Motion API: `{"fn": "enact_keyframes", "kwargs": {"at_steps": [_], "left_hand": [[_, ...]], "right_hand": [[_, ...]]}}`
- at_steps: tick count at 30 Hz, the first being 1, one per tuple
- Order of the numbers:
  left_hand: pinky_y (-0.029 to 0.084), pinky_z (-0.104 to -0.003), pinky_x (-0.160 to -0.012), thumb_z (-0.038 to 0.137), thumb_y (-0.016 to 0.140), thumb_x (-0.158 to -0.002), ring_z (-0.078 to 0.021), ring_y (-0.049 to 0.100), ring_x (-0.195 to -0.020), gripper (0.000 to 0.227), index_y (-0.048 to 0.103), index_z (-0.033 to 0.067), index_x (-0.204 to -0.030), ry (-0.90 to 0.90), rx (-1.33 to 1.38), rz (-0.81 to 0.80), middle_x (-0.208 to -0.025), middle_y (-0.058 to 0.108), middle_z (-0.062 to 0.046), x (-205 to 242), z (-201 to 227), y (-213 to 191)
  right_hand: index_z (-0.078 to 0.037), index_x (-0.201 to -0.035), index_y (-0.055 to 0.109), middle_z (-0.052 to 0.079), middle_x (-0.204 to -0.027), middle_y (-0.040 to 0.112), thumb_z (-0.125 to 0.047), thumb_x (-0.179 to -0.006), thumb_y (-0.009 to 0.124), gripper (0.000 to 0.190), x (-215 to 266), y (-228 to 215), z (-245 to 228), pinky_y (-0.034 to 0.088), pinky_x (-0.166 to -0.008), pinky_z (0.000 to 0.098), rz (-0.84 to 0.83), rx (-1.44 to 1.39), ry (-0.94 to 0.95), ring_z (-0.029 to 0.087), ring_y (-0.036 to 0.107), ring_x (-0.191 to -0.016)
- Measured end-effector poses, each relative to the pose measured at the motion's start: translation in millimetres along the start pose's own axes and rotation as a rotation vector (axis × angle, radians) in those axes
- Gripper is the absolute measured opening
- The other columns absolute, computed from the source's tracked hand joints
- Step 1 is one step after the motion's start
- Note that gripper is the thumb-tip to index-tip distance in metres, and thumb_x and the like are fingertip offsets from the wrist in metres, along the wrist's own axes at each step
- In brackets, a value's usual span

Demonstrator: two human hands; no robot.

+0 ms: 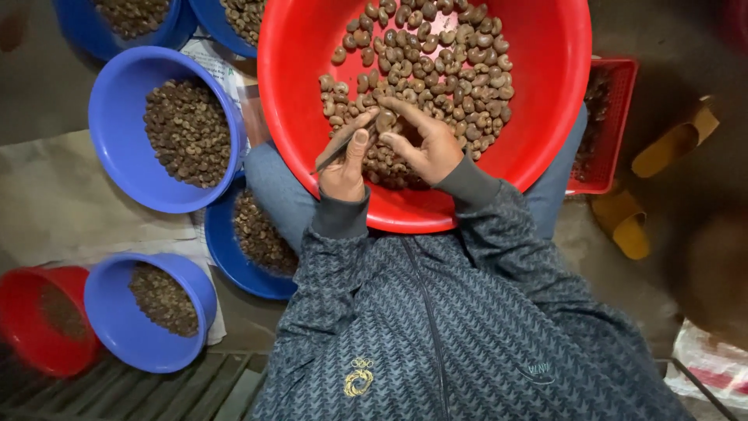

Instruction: A person is manually processing cashew nuts by cracking or peeling them one by one using a small hand tool and sorting them into different bowls.

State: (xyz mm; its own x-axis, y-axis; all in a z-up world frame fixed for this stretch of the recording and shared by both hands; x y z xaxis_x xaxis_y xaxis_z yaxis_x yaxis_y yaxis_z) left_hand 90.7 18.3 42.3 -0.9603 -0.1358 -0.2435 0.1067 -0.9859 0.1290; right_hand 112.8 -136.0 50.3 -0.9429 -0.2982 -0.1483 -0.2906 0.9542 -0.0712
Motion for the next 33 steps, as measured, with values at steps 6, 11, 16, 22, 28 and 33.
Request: {"fn": "enact_keyframes", "kwargs": {"at_steps": [6, 11, 16, 22, 28, 33], "left_hand": [[0.064, -0.042, -0.088, 0.019, 0.067, -0.105, -0.0262, 0.073, -0.098, 0.026, 0.073, 0.0001, -0.121, -0.170, 0.137, 0.123, -0.096, 0.078, -0.018, -1.1, -4.6, -5.2], [0.054, -0.050, -0.108, 0.015, 0.061, -0.109, -0.0385, 0.061, -0.127, 0.024, 0.068, -0.0001, -0.126, -0.228, 0.189, 0.055, -0.129, 0.068, -0.022, 15.1, -25.7, -5.4], [0.043, -0.060, -0.115, 0.015, 0.065, -0.106, -0.0401, 0.065, -0.122, 0.024, 0.073, 0.0019, -0.124, -0.113, -0.164, 0.153, -0.120, 0.073, -0.022, 18.1, -13.3, 0.0], [0.038, -0.061, -0.119, 0.014, 0.060, -0.109, -0.0412, 0.060, -0.128, 0.024, 0.070, 0.0025, -0.127, -0.092, -0.086, 0.055, -0.126, 0.071, -0.020, 13.8, -16.0, 3.7], [0.067, -0.043, -0.069, 0.008, 0.064, -0.105, -0.0304, 0.070, -0.111, 0.021, 0.069, -0.0060, -0.119, -0.092, 0.123, -0.004, -0.127, 0.068, -0.025, 12.1, -25.7, 7.5], [0.065, -0.054, -0.081, 0.008, 0.063, -0.105, -0.0410, 0.072, -0.106, 0.020, 0.070, -0.0063, -0.119, -0.136, 0.062, 0.057, -0.115, 0.071, -0.031, 4.4, -15.2, 4.3]], "right_hand": [[-0.005, -0.155, 0.041, 0.028, -0.142, 0.057, -0.017, -0.112, 0.058, 0.048, 5.4, 4.2, 4.4, 0.049, -0.104, 0.0720, -0.049, 0.081, -0.005, 0.055, 0.051, -0.130], [-0.005, -0.157, 0.039, 0.028, -0.146, 0.054, -0.017, -0.113, 0.055, 0.048, 5.0, 9.9, -1.7, 0.044, -0.108, 0.0733, -0.042, 0.155, 0.046, 0.055, 0.048, -0.134], [-0.010, -0.156, 0.042, 0.022, -0.138, 0.062, -0.021, -0.109, 0.065, 0.054, 7.3, 10.3, 10.6, 0.056, -0.098, 0.0665, -0.005, 0.499, 0.014, 0.046, 0.063, -0.121], [0.002, -0.154, 0.035, 0.023, -0.113, 0.072, -0.008, -0.111, 0.050, 0.046, 12.6, 7.5, 57.1, 0.068, -0.067, 0.0371, -0.061, -0.316, 0.173, 0.022, 0.075, -0.073], [0.007, -0.152, 0.033, 0.016, -0.113, 0.063, -0.005, -0.111, 0.046, 0.045, 15.6, 9.0, 44.7, 0.068, -0.063, 0.0375, -0.061, -0.590, 0.159, 0.025, 0.077, -0.071], [0.005, -0.149, 0.035, 0.021, -0.111, 0.064, -0.001, -0.109, 0.048, 0.042, 6.2, -23.3, -12.3, 0.070, -0.061, 0.0416, -0.022, -0.265, 0.036, 0.026, 0.075, -0.073]]}}
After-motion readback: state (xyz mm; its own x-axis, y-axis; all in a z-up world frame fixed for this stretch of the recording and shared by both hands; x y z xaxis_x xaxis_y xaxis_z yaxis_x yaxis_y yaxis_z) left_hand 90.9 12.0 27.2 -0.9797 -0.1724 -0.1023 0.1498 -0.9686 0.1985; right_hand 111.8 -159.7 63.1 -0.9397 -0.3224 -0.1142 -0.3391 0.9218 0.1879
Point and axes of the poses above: each hand's wrist, its own x-axis away from the middle knuckle, its own y-axis out of the palm, z = x × y, the point moved 7 cm from there along -x, towards the middle knuckle
